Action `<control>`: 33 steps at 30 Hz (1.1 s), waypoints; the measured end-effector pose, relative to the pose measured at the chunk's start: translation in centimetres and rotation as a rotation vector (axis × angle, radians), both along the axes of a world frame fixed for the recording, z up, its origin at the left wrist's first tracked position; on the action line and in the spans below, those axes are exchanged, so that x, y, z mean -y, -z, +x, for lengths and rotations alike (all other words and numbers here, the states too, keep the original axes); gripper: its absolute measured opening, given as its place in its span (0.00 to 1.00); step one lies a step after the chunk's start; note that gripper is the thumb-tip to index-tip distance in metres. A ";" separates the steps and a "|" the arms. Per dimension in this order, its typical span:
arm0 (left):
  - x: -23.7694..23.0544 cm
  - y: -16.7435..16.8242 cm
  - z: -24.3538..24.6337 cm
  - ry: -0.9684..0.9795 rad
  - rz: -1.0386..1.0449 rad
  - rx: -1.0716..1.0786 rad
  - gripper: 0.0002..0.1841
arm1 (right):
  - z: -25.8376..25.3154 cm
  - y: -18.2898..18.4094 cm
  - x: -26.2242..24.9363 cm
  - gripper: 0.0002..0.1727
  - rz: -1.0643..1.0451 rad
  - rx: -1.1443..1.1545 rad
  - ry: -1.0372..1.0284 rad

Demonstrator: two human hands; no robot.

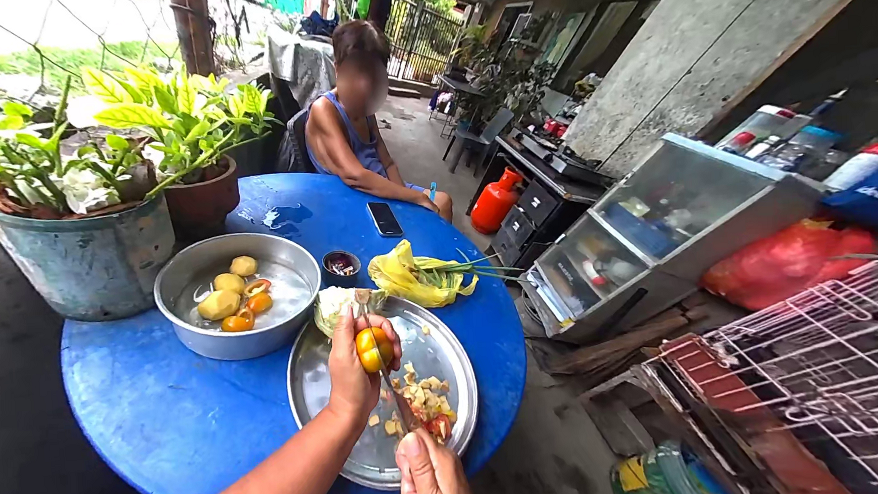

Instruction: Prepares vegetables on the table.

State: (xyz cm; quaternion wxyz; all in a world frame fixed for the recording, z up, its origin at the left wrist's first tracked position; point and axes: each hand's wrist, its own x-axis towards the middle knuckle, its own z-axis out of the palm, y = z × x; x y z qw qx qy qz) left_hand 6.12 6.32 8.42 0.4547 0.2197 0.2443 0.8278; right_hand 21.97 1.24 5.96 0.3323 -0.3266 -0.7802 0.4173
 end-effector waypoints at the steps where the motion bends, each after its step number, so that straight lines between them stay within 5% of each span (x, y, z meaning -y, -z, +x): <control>1: 0.0 0.1 0.2 -0.005 0.003 -0.006 0.43 | -0.1 0.0 -0.1 0.29 -0.013 -0.010 0.004; 15: 0.2 0.9 1.9 -0.031 -0.077 0.055 0.40 | -1.5 1.1 -1.7 0.29 -0.038 -0.073 0.046; 23: -0.6 2.0 0.4 0.017 0.071 -0.358 0.31 | 0.5 -2.1 -2.2 0.25 -0.515 -0.294 -0.156; 26: -0.6 1.7 0.7 0.083 0.124 -0.214 0.34 | 0.3 -2.0 -2.1 0.24 -0.499 -0.276 -0.150; 31: -0.6 0.7 1.2 0.071 -0.124 0.139 0.35 | -0.8 -0.3 -2.1 0.21 -0.421 -0.151 -0.066; 33: -0.7 0.6 1.1 0.077 -0.169 0.239 0.35 | -0.8 0.1 -2.2 0.27 -0.347 -0.083 -0.055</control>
